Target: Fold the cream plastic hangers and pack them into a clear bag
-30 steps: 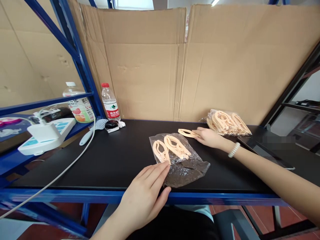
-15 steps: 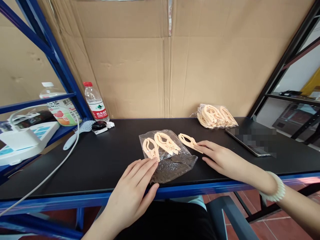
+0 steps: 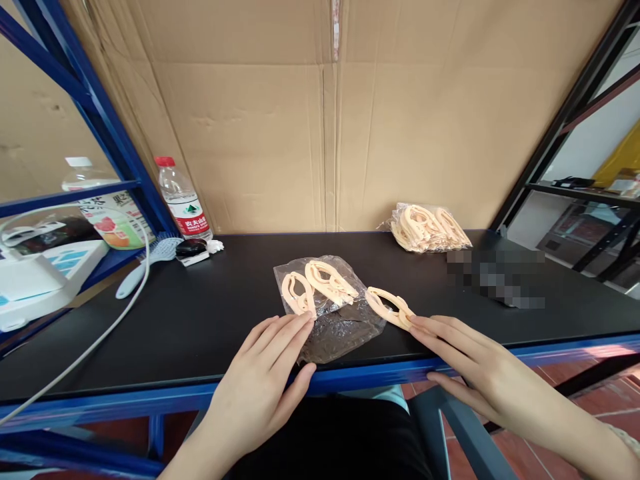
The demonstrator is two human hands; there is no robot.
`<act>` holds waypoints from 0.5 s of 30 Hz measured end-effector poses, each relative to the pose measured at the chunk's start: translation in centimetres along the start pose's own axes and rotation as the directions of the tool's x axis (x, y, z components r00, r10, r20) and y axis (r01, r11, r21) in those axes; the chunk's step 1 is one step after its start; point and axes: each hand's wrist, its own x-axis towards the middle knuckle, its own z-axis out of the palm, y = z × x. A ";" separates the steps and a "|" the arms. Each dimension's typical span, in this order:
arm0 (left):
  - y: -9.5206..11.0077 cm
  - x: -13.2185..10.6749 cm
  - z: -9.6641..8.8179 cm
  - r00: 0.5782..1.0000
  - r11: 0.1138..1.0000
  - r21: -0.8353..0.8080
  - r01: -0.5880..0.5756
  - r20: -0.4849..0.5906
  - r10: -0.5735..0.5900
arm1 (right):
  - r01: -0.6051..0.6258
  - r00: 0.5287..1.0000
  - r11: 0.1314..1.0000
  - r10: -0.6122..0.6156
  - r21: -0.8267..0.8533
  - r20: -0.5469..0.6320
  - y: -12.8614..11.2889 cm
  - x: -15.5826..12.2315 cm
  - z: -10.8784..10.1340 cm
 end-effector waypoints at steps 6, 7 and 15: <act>-0.1 0.0 0.0 1.000 1.000 0.000 -0.003 -0.007 0.003 | -0.072 0.997 0.992 0.071 0.101 0.010 1.3 0.2 -0.8; -0.1 0.1 0.0 1.000 1.000 0.000 -0.004 -0.010 0.004 | -0.083 0.997 0.989 0.082 0.119 0.013 1.4 0.2 -0.8; -0.1 0.1 0.2 0.999 0.999 0.026 -0.028 -0.027 0.028 | -0.136 0.991 0.960 0.127 0.244 0.051 3.8 0.6 -0.4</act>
